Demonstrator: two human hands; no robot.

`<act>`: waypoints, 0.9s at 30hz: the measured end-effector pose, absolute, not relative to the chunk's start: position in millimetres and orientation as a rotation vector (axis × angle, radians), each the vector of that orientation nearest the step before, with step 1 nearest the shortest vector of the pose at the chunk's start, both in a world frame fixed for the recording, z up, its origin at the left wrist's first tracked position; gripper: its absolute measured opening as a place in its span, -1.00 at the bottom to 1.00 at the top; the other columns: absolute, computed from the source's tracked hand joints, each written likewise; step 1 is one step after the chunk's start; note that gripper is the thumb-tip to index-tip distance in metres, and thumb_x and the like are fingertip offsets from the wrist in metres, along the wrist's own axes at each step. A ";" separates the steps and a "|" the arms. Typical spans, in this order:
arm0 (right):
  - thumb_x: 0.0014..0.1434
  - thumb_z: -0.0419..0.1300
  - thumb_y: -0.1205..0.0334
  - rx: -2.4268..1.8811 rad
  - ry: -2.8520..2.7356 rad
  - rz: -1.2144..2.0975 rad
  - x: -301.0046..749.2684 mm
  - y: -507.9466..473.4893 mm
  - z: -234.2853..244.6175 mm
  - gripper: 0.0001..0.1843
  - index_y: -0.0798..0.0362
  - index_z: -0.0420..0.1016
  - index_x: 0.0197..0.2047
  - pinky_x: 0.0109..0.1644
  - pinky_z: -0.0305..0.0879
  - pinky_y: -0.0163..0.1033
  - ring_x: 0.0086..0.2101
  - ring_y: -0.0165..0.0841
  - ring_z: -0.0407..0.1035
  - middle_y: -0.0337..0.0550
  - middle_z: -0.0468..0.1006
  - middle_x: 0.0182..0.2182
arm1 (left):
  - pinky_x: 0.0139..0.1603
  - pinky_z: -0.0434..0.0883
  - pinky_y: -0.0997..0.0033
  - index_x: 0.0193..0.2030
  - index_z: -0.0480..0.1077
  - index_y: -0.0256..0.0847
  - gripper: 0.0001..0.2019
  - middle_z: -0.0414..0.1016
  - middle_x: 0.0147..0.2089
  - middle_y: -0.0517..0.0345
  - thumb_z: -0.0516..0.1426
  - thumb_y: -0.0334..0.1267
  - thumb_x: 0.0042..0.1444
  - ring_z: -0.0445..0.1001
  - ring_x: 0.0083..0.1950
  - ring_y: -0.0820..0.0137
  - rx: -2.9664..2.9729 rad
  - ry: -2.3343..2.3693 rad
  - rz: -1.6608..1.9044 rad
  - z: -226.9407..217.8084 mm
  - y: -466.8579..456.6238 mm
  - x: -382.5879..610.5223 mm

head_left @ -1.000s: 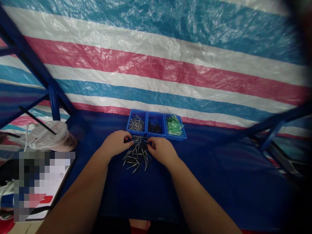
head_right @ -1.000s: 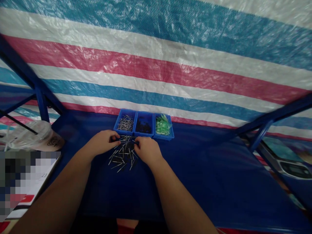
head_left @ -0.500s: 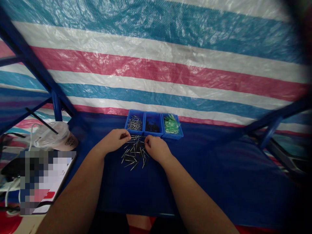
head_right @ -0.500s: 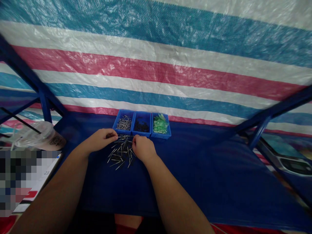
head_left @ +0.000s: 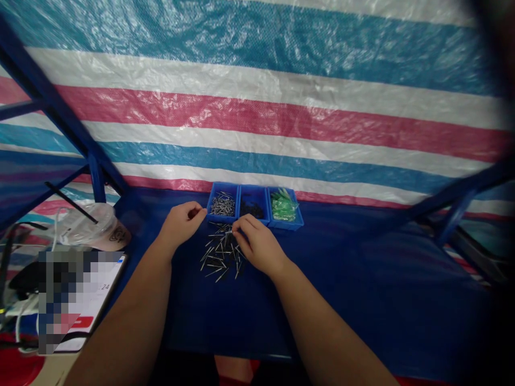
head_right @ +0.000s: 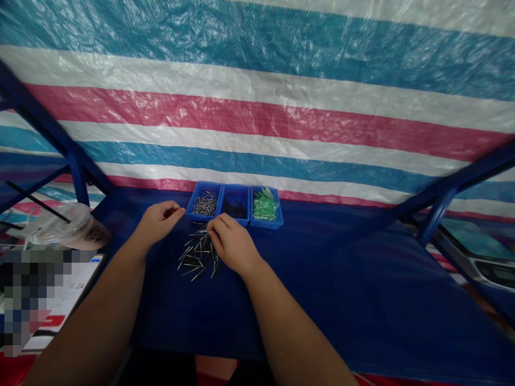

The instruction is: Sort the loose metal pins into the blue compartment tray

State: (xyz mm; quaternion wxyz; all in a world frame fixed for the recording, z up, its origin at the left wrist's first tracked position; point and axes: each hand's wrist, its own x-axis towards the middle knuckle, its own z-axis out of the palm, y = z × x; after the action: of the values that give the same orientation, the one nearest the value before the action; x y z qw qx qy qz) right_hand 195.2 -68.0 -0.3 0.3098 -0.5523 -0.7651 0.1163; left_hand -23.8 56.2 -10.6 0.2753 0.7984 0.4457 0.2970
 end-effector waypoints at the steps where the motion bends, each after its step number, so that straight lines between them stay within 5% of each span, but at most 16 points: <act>1: 0.39 0.03 0.30 -1.470 -1.990 0.317 195.5 -67.9 -1.2 -0.85 0.04 0.42 -0.11 0.01 0.32 -0.22 -0.12 -0.31 0.40 -0.08 0.50 -0.14 | -0.39 0.23 0.42 -0.35 0.47 -0.21 -0.76 0.43 -0.48 0.22 0.14 -0.09 0.20 0.35 -0.45 0.43 2.173 1.155 0.691 -11.1 56.9 -26.1; 8: 0.29 0.16 0.24 -1.530 -1.728 0.622 189.9 -57.9 -12.6 -0.91 0.05 0.48 -0.23 -0.24 0.36 -0.28 -0.39 -0.40 0.41 -0.22 0.53 -0.40 | -0.36 0.29 0.40 -0.22 0.56 -0.18 -0.80 0.56 -0.37 0.16 0.23 -0.15 0.06 0.47 -0.39 0.37 2.262 0.964 0.198 -24.9 56.6 -22.8; 12: 0.23 0.25 -0.02 -1.390 -1.239 0.741 174.6 -41.2 -20.7 -0.69 0.06 0.46 -0.14 -0.34 0.47 -0.26 -0.39 -0.36 0.48 -0.15 0.57 -0.35 | -0.39 0.24 0.39 -0.29 0.56 -0.17 -0.83 0.54 -0.41 0.15 0.19 -0.16 0.10 0.44 -0.42 0.37 2.306 0.992 0.141 -26.3 55.8 -19.2; 16: 0.12 0.34 -0.05 -1.427 -1.127 0.723 167.9 -37.9 -26.2 -0.45 0.08 0.39 0.08 -0.40 0.47 -0.26 -0.39 -0.34 0.50 -0.06 0.61 -0.20 | -0.32 0.28 0.36 -0.31 0.54 -0.19 -0.83 0.57 -0.35 0.10 0.14 -0.21 0.16 0.47 -0.36 0.33 2.359 0.952 0.162 -25.6 55.9 -20.5; 21: 0.26 0.19 0.20 -1.700 -1.553 0.499 184.8 -53.7 -17.6 -0.84 0.08 0.55 -0.19 -0.23 0.39 -0.27 -0.38 -0.38 0.46 -0.14 0.62 -0.32 | -0.21 0.36 0.32 -0.23 0.51 -0.22 -0.80 0.60 -0.25 0.05 0.10 -0.18 0.22 0.52 -0.26 0.29 2.269 0.927 0.275 -23.1 57.1 -26.6; 27: 0.24 0.20 0.32 -1.672 -2.010 0.427 186.6 -62.7 -6.7 -0.84 0.03 0.59 -0.14 -0.09 0.33 -0.26 -0.23 -0.35 0.45 -0.15 0.59 -0.21 | -0.33 0.40 0.40 -0.22 0.47 -0.23 -0.79 0.56 -0.32 0.10 0.16 -0.12 0.21 0.48 -0.39 0.42 1.866 0.904 0.697 -17.2 58.1 -17.2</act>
State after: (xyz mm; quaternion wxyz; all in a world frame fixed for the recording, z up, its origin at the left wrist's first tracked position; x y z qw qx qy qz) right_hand 186.6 -62.7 -6.7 0.2439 -0.6121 -0.7358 0.1564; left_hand -17.2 58.1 -17.2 0.4593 0.7577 0.3672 0.2832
